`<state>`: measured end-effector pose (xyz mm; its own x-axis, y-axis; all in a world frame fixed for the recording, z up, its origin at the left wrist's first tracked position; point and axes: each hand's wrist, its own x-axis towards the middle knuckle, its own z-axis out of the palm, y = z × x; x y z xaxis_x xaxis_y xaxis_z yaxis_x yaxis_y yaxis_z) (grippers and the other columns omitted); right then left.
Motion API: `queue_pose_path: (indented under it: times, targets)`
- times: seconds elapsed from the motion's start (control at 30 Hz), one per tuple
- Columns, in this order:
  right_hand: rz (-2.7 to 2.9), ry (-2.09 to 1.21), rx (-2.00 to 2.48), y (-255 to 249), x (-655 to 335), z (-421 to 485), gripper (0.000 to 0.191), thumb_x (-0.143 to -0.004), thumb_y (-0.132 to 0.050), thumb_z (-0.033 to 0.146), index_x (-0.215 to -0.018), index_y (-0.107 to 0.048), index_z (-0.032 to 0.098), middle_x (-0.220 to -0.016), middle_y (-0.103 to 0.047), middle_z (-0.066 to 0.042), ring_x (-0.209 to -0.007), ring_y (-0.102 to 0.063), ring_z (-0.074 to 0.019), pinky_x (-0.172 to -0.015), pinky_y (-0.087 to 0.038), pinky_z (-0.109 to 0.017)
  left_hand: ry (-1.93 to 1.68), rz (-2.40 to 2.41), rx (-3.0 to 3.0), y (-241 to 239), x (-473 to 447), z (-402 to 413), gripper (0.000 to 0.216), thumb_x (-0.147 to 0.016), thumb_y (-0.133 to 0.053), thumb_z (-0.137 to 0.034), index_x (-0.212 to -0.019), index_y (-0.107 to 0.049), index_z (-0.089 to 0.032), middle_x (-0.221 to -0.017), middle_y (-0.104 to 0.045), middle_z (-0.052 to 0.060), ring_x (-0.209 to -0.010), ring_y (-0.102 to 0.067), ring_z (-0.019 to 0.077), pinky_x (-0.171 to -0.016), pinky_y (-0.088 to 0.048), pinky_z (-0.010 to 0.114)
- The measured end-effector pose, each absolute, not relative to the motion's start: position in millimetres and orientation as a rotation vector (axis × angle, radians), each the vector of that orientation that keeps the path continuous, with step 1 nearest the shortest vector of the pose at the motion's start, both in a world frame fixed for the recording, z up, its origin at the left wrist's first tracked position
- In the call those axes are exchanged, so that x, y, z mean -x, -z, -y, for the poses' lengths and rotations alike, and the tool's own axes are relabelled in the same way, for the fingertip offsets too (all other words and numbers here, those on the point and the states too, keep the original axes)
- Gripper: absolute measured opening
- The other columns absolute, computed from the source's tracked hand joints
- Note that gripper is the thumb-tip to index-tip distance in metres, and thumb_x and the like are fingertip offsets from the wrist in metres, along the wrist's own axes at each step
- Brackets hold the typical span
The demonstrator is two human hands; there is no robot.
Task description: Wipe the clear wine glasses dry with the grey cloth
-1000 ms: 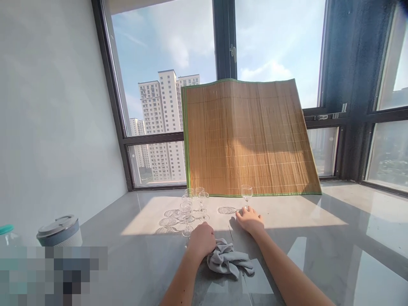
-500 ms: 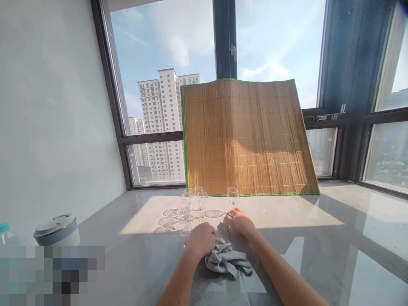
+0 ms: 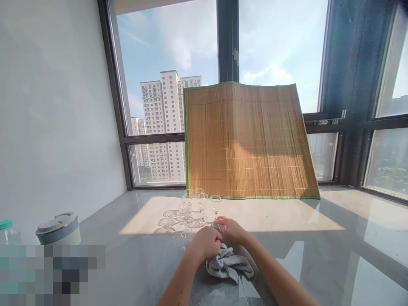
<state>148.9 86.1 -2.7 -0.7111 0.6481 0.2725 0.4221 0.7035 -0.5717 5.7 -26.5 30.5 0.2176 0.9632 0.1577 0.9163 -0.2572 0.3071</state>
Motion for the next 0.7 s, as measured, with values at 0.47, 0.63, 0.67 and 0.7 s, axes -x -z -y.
queue_pose_path:
  times: [0.47,0.63,0.67,0.7]
  targets:
    - [2.41,-1.14,0.692,-10.2,-136.2,-68.7,0.032,-0.069,-0.049,0.02,-0.09,-0.073,0.02,-0.106,-0.07,-0.005,-0.11,-0.057,-0.0256,-0.103,-0.038,-0.043,-0.394,-1.801,-2.285,-32.3,-11.0,31.5,0.024,-0.069,-0.049,-0.018,-0.064,-0.073,-0.02,-0.055,-0.059,0.002,-0.052,-0.04,0.0119,-0.055,-0.033,0.026]
    - [2.424,-1.188,0.595,-17.2,-132.2,-61.3,0.025,-0.074,-0.047,0.023,-0.08,-0.071,0.018,-0.092,-0.068,-0.003,-0.099,-0.058,-0.0231,-0.095,-0.043,-0.039,-0.403,-1.786,-2.245,-35.3,-13.1,35.0,0.023,-0.068,-0.051,-0.017,-0.059,-0.072,-0.02,-0.052,-0.057,0.0,-0.052,-0.043,0.0118,-0.055,-0.035,0.026]
    - [2.429,-1.165,0.593,-17.7,-131.3,-59.9,0.026,-0.076,-0.046,0.024,-0.08,-0.071,0.019,-0.091,-0.068,-0.003,-0.097,-0.058,-0.0228,-0.093,-0.044,-0.039,-0.415,-1.777,-2.236,-35.7,-13.0,35.4,0.022,-0.068,-0.052,-0.016,-0.058,-0.071,-0.02,-0.051,-0.056,0.0,-0.052,-0.043,0.0116,-0.055,-0.034,0.025]
    - [2.434,-1.129,0.596,-17.8,-130.3,-58.5,0.026,-0.077,-0.046,0.024,-0.08,-0.071,0.019,-0.089,-0.068,-0.003,-0.095,-0.059,-0.0227,-0.091,-0.045,-0.039,-0.427,-1.77,-2.227,-36.0,-12.8,35.7,0.022,-0.068,-0.052,-0.016,-0.058,-0.071,-0.02,-0.051,-0.056,0.0,-0.052,-0.043,0.0115,-0.054,-0.034,0.025]
